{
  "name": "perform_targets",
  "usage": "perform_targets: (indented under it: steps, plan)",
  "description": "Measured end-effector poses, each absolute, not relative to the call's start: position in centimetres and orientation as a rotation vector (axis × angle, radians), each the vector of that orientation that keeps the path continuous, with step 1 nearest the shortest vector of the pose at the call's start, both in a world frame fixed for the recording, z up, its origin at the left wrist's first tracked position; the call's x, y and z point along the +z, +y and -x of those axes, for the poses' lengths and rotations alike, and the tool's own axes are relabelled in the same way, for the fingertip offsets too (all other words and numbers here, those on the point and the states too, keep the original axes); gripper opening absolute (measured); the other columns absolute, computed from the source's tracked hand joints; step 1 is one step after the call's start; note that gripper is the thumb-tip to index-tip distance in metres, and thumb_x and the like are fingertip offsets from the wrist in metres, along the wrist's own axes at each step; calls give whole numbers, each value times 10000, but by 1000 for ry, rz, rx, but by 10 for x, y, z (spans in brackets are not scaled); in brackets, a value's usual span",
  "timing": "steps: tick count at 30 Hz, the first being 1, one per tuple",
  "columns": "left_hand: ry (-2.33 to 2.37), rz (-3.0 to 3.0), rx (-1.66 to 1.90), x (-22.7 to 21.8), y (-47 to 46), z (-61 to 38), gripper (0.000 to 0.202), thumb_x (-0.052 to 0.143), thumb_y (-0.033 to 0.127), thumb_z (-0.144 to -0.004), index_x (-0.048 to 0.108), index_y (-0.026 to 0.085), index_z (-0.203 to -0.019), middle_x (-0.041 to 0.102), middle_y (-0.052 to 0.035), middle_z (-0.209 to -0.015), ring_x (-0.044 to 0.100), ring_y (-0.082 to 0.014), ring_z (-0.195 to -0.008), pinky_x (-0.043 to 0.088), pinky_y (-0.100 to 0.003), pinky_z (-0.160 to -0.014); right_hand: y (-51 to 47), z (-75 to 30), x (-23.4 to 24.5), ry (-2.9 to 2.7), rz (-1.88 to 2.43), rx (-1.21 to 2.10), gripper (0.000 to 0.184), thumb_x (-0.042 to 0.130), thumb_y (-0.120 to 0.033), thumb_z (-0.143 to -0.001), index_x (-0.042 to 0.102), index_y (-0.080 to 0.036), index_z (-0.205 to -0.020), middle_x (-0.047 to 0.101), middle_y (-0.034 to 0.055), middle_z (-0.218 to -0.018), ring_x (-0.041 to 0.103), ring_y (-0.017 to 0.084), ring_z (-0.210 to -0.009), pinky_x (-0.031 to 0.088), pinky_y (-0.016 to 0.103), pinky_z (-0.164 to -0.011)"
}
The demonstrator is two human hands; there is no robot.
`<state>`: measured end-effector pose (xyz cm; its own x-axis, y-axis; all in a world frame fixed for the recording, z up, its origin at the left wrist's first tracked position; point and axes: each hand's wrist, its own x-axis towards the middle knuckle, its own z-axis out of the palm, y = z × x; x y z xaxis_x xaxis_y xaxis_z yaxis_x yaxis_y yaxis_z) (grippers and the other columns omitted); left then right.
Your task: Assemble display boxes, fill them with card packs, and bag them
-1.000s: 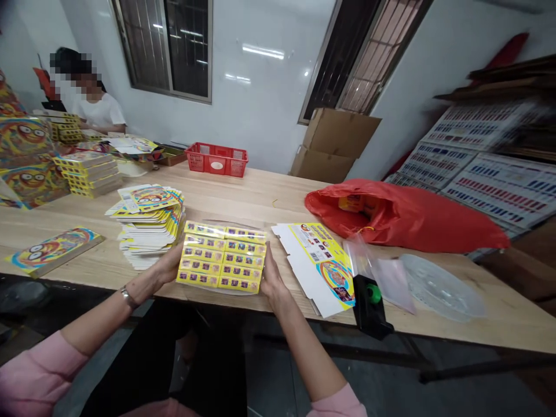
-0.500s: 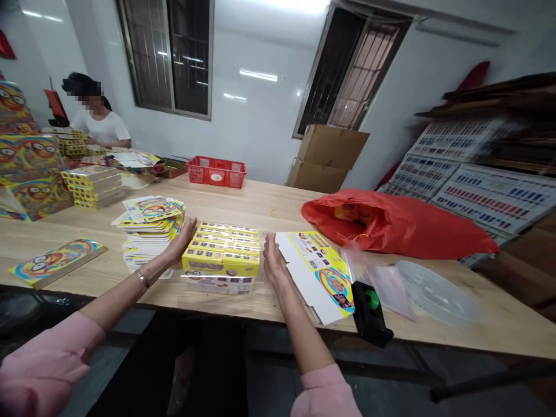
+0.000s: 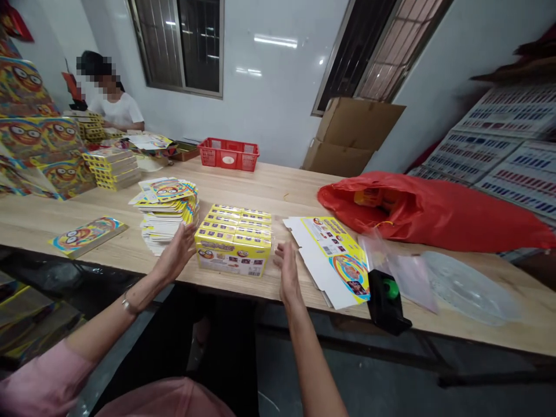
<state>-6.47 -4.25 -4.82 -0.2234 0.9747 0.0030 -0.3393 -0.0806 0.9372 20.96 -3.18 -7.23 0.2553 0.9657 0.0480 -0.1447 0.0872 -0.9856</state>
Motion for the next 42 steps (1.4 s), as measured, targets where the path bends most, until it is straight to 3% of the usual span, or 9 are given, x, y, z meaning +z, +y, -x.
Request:
perform_targets:
  steps: [5, 10, 17, 24, 29, 31, 35, 37, 42]
  plan:
    - [1244, -945, 1534, -56, -82, 58, 630, 801, 582, -669, 548, 209, -1109, 660, -61, -1119, 612, -203, -1074, 465, -272, -778, -72, -186, -81, -972, 1066, 1096, 439, 771, -619, -696, 649, -208, -791, 680, 15, -825, 613, 177, -805, 493, 301, -743]
    - [1134, -925, 1454, -47, -78, 64, 594, 885, 494, -580, 586, 180, -987, 698, -5, -777, 653, -161, -782, 435, -260, -703, -77, -176, -69, -912, 1033, 1142, 450, 884, -526, -576, 631, -188, -734, 677, -5, -700, 581, 127, -643, 474, 275, -666]
    - [1056, -1015, 1319, -55, -98, 76, 413, 850, 514, -646, 632, 175, -737, 706, -11, -791, 638, -138, -747, 485, -267, -751, -91, -183, -82, -1028, 1031, 1160, 452, 866, -507, -626, 697, -175, -881, 705, 16, -669, 583, 129, -574, 466, 268, -588]
    - [986, -1183, 1393, -96, -80, 65, 463, 704, 643, -760, 580, 198, -797, 697, -13, -695, 706, -224, -832, 497, -406, -942, -61, -173, -122, -999, 1115, 1084, 490, 855, -586, -538, 705, -182, -770, 726, 38, -679, 684, 202, -683, 521, 350, -761]
    - [1139, -1299, 1335, -99, -80, 71, 449, 746, 600, -727, 721, 207, -943, 729, -66, -871, 683, -262, -906, 484, -421, -956, -63, -174, -141, -1042, 1151, 1054, 426, 826, -561, -597, 723, -192, -785, 714, 46, -733, 682, 235, -745, 525, 411, -823]
    - [1290, -1402, 1436, -104, -80, 73, 422, 749, 632, -693, 751, 217, -772, 682, -74, -875, 644, -268, -915, 479, -423, -953, -65, -176, -146, -1107, 1193, 883, 372, 800, -551, -634, 738, -204, -751, 704, 79, -871, 664, 259, -855, 509, 445, -889]
    - [1485, -1457, 1682, -116, -71, 69, 463, 729, 700, -659, 755, 237, -656, 604, -98, -1180, 492, -321, -1248, 323, -427, -1129, -61, -177, -149, -1198, 1219, 588, 295, 759, -518, -686, 742, -224, -681, 578, 119, -1278, 534, 303, -1208, 432, 426, -1027]
    - [1418, -1416, 1581, -117, -66, 64, 466, 717, 689, -684, 754, 225, -676, 634, -113, -1193, 508, -326, -1256, 331, -425, -1117, -56, -175, -149, -1232, 1179, 678, 290, 735, -508, -711, 719, -221, -669, 617, 111, -1212, 569, 290, -1164, 453, 397, -978]
    - [1322, -1317, 1437, -98, -67, 61, 435, 734, 633, -685, 732, 198, -672, 724, -73, -901, 638, -254, -924, 457, -332, -877, -55, -174, -137, -1249, 1178, 785, 313, 727, -515, -690, 678, -209, -646, 680, 49, -848, 618, 233, -848, 467, 339, -802]
